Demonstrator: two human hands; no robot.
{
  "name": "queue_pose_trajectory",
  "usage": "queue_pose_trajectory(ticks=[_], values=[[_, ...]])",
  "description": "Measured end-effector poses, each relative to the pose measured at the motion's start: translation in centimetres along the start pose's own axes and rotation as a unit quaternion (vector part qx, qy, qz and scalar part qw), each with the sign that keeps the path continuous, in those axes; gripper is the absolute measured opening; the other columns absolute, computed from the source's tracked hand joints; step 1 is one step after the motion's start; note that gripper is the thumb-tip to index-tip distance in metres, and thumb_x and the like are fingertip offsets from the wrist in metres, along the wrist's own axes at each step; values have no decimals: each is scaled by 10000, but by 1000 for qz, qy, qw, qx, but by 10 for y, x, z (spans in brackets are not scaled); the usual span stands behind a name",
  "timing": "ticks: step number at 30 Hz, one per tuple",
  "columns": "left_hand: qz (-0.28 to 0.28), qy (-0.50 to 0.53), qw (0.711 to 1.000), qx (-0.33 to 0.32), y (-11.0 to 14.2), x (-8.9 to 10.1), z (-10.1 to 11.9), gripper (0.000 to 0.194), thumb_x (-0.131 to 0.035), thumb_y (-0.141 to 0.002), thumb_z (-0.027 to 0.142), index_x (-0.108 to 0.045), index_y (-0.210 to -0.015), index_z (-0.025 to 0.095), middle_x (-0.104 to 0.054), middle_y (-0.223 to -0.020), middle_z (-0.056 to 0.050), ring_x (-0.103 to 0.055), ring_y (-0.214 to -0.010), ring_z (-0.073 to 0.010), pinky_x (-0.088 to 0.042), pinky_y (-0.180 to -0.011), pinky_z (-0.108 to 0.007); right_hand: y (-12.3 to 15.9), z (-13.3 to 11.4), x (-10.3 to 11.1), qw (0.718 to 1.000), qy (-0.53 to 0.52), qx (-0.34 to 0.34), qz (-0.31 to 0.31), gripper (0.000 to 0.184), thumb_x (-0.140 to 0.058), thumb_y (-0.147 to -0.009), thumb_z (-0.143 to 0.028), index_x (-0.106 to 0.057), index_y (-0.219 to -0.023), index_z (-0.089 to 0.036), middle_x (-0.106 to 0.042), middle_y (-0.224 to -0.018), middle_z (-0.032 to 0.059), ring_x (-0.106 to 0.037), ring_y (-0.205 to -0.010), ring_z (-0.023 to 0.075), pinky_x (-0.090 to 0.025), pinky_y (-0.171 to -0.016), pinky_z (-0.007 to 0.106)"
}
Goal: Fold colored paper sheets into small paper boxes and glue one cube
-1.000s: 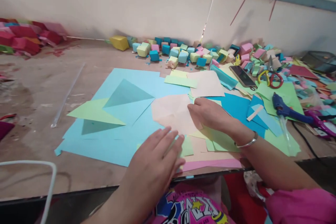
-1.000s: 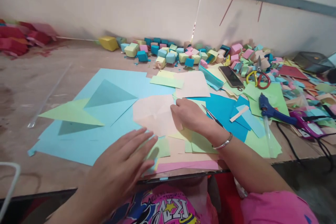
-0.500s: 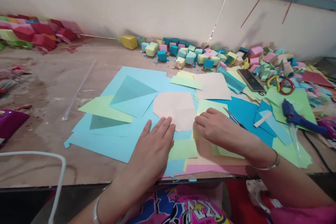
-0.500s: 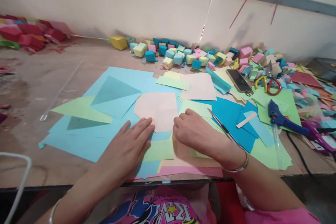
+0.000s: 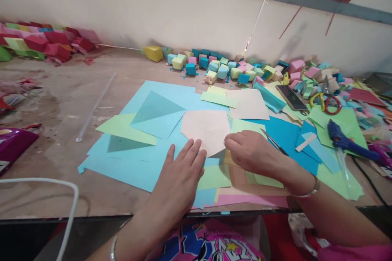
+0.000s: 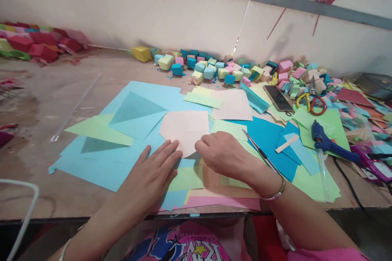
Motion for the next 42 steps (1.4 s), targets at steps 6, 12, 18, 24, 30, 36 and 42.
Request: queue_pose_trajectory(ticks=[6,12,18,24,30,36,42], values=[[-2,20,999,-35,4,5,4,326,-380,-925,65,-593,-1143,181,-497,-1449,-141,-435,-1348,-358,-346,-1010,-714,-2,9,-14,988,-149,-19,19,217,-391,-894,-83,-593,-920,-157,-633,-768,50,-507,-669,145,-338,-586,281],[17,52,997,-48,6,12,5,295,-374,-931,69,-591,-1100,174,-563,-1351,-142,-497,-1294,-293,-371,-1056,-618,-3,26,-15,939,-330,-81,44,228,-443,-913,-105,-634,-1014,-178,-690,-959,69,-608,-866,149,-465,-756,287],[-8,69,996,-50,8,6,3,313,-351,-931,76,-572,-1126,180,-550,-1387,-138,-474,-1322,-313,-381,-1023,-646,-8,32,-20,939,-322,-118,33,121,-575,-896,-192,-655,-807,-178,-676,-813,51,-579,-809,167,-415,-730,296],[-6,78,995,-60,9,6,4,298,-389,-924,104,-564,-1146,198,-538,-1415,-131,-458,-1342,-317,-375,-1016,-649,-8,32,-41,944,-274,-177,53,167,-589,-891,-218,-613,-733,-171,-638,-737,32,-537,-720,148,-347,-656,265],[-2,78,996,-52,8,5,3,260,-401,-941,128,-573,-1122,202,-550,-1406,-121,-476,-1325,-319,-327,-1027,-693,-8,26,-30,956,-221,-149,120,286,-529,-946,-343,-595,-717,-185,-641,-692,31,-523,-713,162,-310,-683,293],[17,78,995,-61,8,13,8,246,-384,-956,153,-600,-1073,163,-566,-1352,-152,-469,-1310,-322,-379,-1037,-639,-10,24,-36,951,-265,-140,78,244,-449,-947,-223,-621,-780,-174,-652,-748,64,-530,-735,175,-338,-672,291],[67,105,989,-81,8,21,11,223,-398,-917,97,-602,-1007,113,-605,-1089,-160,-571,-1061,-277,-505,-932,-501,-10,26,-42,949,-258,-168,72,217,-473,-925,-202,-631,-780,-176,-612,-746,48,-525,-728,158,-353,-652,265]])
Point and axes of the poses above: each hand's wrist, its own y-axis away from the middle knuckle, its own x-axis out of the back of the hand, z = x × y, the point moved 8 cm from there along -y, towards the middle knuckle
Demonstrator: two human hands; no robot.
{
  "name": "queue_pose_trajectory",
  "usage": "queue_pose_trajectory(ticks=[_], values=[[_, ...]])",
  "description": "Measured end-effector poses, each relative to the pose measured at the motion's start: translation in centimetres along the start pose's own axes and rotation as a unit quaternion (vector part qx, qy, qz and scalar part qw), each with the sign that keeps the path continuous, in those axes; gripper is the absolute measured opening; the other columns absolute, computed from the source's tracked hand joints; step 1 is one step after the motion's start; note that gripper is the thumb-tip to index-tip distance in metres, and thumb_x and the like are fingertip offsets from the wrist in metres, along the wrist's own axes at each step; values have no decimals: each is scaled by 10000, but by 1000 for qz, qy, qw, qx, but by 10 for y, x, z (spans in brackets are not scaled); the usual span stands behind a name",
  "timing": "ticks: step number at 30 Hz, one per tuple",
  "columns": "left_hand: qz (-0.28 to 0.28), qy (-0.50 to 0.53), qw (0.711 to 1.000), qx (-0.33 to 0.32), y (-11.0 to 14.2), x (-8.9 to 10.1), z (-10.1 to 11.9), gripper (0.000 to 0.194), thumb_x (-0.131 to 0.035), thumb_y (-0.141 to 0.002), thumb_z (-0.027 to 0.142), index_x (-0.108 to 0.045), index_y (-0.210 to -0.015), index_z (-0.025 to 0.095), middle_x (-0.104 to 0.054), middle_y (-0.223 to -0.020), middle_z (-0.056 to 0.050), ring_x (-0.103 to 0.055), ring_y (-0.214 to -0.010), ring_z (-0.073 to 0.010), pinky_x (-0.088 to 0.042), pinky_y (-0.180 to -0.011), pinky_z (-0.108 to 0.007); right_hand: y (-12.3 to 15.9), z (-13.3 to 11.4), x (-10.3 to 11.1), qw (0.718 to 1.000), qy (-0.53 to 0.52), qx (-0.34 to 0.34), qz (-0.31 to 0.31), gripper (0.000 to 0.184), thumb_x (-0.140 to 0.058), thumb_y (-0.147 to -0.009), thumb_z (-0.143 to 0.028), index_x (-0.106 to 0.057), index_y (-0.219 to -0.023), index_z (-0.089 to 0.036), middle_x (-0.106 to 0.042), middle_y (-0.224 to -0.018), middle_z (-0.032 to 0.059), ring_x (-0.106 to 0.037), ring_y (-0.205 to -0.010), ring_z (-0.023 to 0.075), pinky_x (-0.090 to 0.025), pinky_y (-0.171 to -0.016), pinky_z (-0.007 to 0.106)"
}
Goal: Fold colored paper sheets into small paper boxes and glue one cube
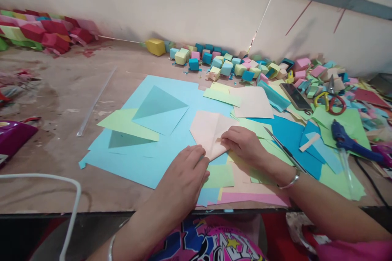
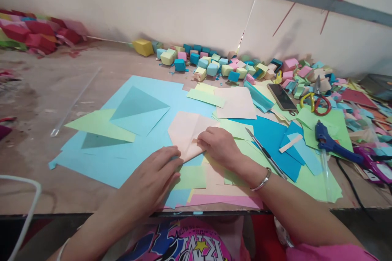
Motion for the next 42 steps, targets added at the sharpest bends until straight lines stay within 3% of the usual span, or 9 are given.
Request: queue_pose_trajectory(ticks=[5,11,21,29,33,37,42], values=[[28,3,1000,-8,0,5,1,227,-409,-921,104,-563,-1088,103,-608,-1082,-153,-557,-1054,-275,-502,-926,-493,-1,-1,-4,1000,23,-5,6,197,-485,-925,-200,-619,-785,-164,-599,-788,59,-529,-744,159,-358,-639,264],[-26,-21,999,0,1,-10,-2,386,-452,-919,125,-496,-1302,138,-605,-1111,-120,-574,-1048,-271,-467,-947,-531,0,-3,-4,999,45,12,30,186,-502,-919,-188,-590,-756,-173,-588,-757,44,-520,-706,153,-356,-615,263],[-51,-70,996,-1,1,-17,-4,348,-492,-907,126,-569,-1244,159,-619,-1203,-129,-557,-1164,-293,-421,-988,-515,-2,-3,-4,999,33,14,24,166,-527,-917,-206,-578,-761,-179,-597,-769,46,-504,-696,145,-350,-602,262],[-3,-94,995,-23,2,-16,-5,307,-455,-925,142,-610,-1190,154,-640,-1173,-141,-577,-1111,-300,-395,-964,-505,-7,-3,-9,997,73,17,20,183,-540,-918,-246,-564,-747,-184,-585,-773,45,-502,-735,152,-350,-630,264],[-43,-81,996,-6,-2,-16,-3,325,-484,-920,157,-597,-1225,168,-649,-1144,-112,-591,-1079,-278,-392,-966,-503,-6,-1,-7,998,62,-6,27,161,-547,-910,-221,-565,-754,-183,-577,-772,37,-489,-720,147,-344,-626,260],[-74,-96,992,28,-9,-15,-2,468,-609,-883,261,-538,-1340,189,-656,-1068,-99,-599,-1007,-290,-402,-944,-529,-6,-2,-6,999,40,-11,15,144,-571,-891,-202,-568,-749,-177,-584,-782,38,-501,-725,145,-348,-625,257],[-107,-110,987,39,-11,-19,-1,520,-671,-849,322,-551,-1348,239,-640,-1140,-116,-573,-1062,-324,-393,-962,-566,-7,1,-6,999,26,-28,3,135,-588,-885,-196,-577,-753,-172,-598,-796,40,-514,-739,143,-351,-628,257]])
Point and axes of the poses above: each hand's wrist, its own y-axis away from the middle knuckle, its own x-axis out of the back of the hand, z = x × y, the point moved 8 cm from there along -y, towards the middle knuckle
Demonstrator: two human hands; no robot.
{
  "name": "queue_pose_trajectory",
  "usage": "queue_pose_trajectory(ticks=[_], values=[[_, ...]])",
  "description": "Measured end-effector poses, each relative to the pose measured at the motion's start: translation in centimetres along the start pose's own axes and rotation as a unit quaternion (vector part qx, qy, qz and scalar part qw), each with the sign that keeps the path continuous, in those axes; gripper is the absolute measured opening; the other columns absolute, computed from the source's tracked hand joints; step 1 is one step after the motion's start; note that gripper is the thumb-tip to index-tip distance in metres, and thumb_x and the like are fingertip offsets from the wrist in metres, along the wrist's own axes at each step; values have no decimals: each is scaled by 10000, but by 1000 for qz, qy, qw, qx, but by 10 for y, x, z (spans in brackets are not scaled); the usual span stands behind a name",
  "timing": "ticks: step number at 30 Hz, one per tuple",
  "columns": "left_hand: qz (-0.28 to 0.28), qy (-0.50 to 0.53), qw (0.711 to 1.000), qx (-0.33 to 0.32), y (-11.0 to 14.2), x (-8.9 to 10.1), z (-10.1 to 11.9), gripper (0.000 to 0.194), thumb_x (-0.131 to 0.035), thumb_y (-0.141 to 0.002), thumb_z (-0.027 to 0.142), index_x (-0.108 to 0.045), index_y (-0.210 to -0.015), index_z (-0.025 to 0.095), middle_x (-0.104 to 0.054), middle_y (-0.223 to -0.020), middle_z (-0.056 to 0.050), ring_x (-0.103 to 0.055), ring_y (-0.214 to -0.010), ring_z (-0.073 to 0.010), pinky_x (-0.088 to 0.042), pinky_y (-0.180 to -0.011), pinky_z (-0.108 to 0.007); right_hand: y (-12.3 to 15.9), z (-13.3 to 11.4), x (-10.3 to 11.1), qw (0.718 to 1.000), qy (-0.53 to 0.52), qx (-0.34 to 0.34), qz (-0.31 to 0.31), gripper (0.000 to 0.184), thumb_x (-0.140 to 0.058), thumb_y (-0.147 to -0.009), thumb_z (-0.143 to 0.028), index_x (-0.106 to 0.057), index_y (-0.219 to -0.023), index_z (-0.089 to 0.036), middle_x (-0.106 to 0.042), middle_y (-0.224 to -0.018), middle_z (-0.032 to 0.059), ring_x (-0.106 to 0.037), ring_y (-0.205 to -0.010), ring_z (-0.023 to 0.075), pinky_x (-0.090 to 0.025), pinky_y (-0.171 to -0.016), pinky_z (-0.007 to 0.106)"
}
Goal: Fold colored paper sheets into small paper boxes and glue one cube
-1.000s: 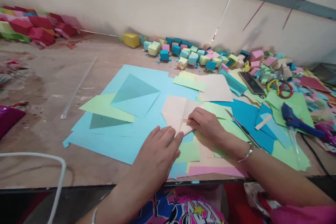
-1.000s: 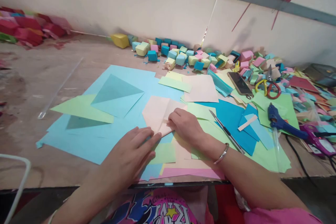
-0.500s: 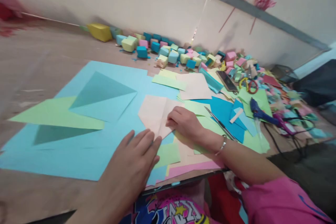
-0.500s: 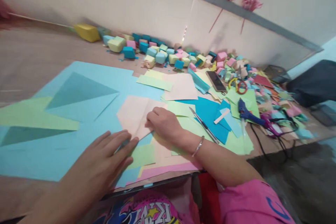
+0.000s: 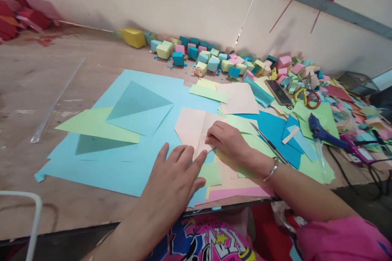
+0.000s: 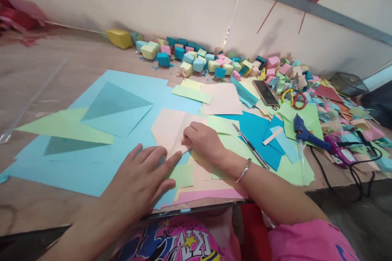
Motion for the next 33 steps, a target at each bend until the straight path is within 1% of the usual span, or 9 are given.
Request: queue_pose_trajectory(ticks=[8,12,15,17,21,27,29,33], values=[[12,-9,1000,-7,3,-2,0,440,-653,-859,279,-595,-1293,238,-641,-1162,-126,-568,-1094,-329,-387,-972,-570,0,2,0,1000,-23,-14,-15,116,-586,-890,-206,-568,-778,-179,-592,-807,33,-489,-738,135,-319,-613,256],[15,-11,1000,-7,2,0,0,452,-648,-864,273,-579,-1309,231,-638,-1156,-122,-572,-1088,-330,-365,-982,-600,-1,2,0,999,-29,-17,-20,126,-577,-893,-204,-557,-772,-179,-585,-808,33,-480,-742,134,-310,-614,256],[12,-4,1000,4,0,3,1,524,-657,-862,294,-530,-1364,211,-641,-1142,-124,-578,-1066,-326,-347,-993,-625,-1,1,1,999,-28,-16,-19,117,-573,-890,-192,-561,-775,-177,-581,-809,33,-478,-744,136,-313,-617,258],[7,3,1000,11,-1,4,2,542,-654,-867,315,-514,-1381,218,-642,-1138,-122,-578,-1063,-323,-339,-1000,-632,-1,1,0,999,-24,-18,-18,107,-577,-885,-187,-566,-780,-175,-579,-810,34,-478,-742,138,-317,-617,260],[0,9,1000,18,-3,4,4,501,-657,-864,357,-561,-1337,221,-647,-1137,-119,-571,-1073,-328,-334,-1007,-636,0,1,0,1000,-22,-15,-13,99,-578,-886,-186,-571,-788,-175,-576,-816,33,-483,-746,140,-328,-622,263],[2,3,1000,17,-4,3,4,491,-657,-859,393,-588,-1311,214,-657,-1120,-116,-562,-1076,-331,-343,-1006,-605,0,8,5,999,-28,-22,-4,105,-621,-877,-221,-581,-791,-177,-566,-820,32,-516,-786,151,-353,-654,267],[6,0,1000,15,-4,4,4,508,-656,-860,392,-571,-1332,224,-656,-1115,-112,-560,-1076,-329,-349,-999,-592,1,9,7,999,-37,-17,-5,136,-665,-856,-277,-578,-818,-180,-569,-838,32,-523,-795,155,-360,-664,269],[12,-6,1000,11,-3,5,4,519,-655,-862,390,-557,-1345,226,-659,-1112,-110,-556,-1082,-327,-344,-999,-579,0,10,9,999,-19,-9,-24,341,-733,-776,-469,-550,-846,-189,-572,-862,40,-501,-798,170,-343,-637,276]])
Point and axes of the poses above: each hand's wrist, its own y-axis away from the middle knuckle, its own x-axis out of the back of the hand, z = x × y, the point moved 8 cm from there along -y, towards the middle knuckle
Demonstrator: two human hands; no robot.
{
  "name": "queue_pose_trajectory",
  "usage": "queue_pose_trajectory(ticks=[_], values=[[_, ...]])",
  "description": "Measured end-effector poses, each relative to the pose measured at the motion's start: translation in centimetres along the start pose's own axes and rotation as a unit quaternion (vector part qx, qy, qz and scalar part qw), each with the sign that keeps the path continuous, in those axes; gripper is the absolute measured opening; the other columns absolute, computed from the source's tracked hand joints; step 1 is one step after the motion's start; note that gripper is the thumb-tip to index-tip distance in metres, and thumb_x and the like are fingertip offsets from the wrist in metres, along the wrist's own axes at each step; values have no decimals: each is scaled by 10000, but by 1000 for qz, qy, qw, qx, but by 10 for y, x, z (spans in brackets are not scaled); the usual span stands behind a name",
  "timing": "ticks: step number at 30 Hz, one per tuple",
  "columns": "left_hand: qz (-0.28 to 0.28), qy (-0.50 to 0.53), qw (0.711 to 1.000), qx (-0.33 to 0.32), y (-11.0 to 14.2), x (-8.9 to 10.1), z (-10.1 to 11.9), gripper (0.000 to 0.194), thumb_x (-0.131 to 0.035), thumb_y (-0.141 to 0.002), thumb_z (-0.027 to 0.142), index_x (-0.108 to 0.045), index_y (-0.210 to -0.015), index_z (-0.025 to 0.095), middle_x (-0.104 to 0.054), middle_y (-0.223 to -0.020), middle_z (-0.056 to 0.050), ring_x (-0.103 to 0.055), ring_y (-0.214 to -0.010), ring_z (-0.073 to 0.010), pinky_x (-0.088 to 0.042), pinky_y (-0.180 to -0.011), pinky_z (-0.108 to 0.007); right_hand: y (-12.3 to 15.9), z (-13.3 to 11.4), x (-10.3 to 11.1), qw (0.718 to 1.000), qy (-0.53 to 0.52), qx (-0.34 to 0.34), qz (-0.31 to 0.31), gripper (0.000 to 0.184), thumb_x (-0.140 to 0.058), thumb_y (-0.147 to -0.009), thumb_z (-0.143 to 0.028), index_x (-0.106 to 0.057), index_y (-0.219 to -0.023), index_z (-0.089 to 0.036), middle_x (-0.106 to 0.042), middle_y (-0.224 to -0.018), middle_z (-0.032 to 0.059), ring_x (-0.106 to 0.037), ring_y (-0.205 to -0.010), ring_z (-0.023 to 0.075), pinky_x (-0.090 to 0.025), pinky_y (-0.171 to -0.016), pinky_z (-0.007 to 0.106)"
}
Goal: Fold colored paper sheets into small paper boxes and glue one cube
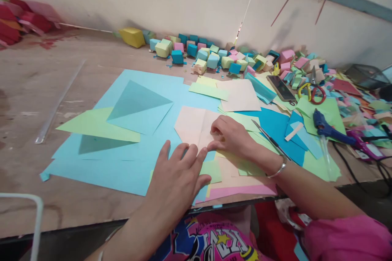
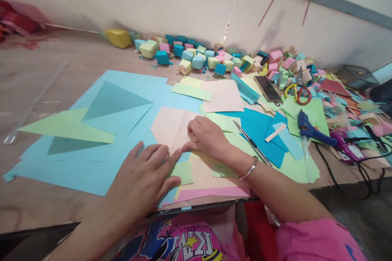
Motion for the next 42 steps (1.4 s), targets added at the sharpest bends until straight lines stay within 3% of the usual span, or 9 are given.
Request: queue_pose_trajectory(ticks=[5,10,14,19,25,34,42], values=[[3,-6,1000,-6,-1,-1,0,469,-645,-872,369,-584,-1307,202,-658,-1132,-122,-558,-1089,-327,-351,-989,-580,0,20,10,996,50,-59,-49,354,-828,-673,-391,-536,-724,-198,-543,-786,15,-484,-741,161,-282,-572,268],[-5,-1,1000,-2,-1,-1,0,455,-638,-877,360,-578,-1306,220,-653,-1147,-117,-562,-1088,-320,-361,-984,-570,5,43,25,990,51,-103,-81,173,-763,-714,-225,-592,-698,-202,-565,-792,10,-510,-727,145,-292,-581,255],[0,-2,1000,4,0,2,0,471,-662,-860,361,-574,-1304,229,-651,-1135,-109,-563,-1082,-311,-364,-988,-569,3,25,27,997,1,-48,-53,90,-646,-787,-120,-607,-748,-191,-592,-796,14,-529,-752,139,-335,-639,252],[-3,-18,1000,20,0,3,6,487,-661,-858,402,-562,-1301,226,-634,-1140,-99,-548,-1077,-301,-349,-1012,-614,4,-9,8,996,-53,19,-75,136,-526,-851,-106,-563,-746,-183,-589,-761,12,-488,-716,134,-345,-648,262],[-11,-52,998,38,-12,0,17,566,-571,-907,462,-450,-1424,263,-632,-1035,-82,-552,-974,-284,-272,-1027,-721,4,-5,-1,995,-51,8,-91,121,-490,-836,-102,-555,-774,-183,-588,-796,26,-490,-734,144,-349,-665,279],[-17,-27,999,9,0,5,8,421,-592,-912,388,-591,-1296,215,-657,-1148,-117,-561,-1129,-317,-295,-1048,-694,3,-7,1,993,-66,17,-95,155,-457,-834,-87,-527,-740,-189,-597,-783,22,-479,-718,140,-328,-640,276],[4,-19,999,-36,16,3,0,339,-454,-986,333,-643,-1211,163,-636,-1279,-150,-557,-1221,-303,-316,-1061,-651,3,-8,2,993,-64,16,-94,164,-457,-835,-91,-505,-716,-193,-585,-759,16,-466,-696,136,-322,-625,277]])
Point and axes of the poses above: each hand's wrist, its own y-axis away from the middle knuckle, its own x-axis out of the back of the hand, z = x × y, the point moved 8 cm from there along -y, towards the middle knuckle
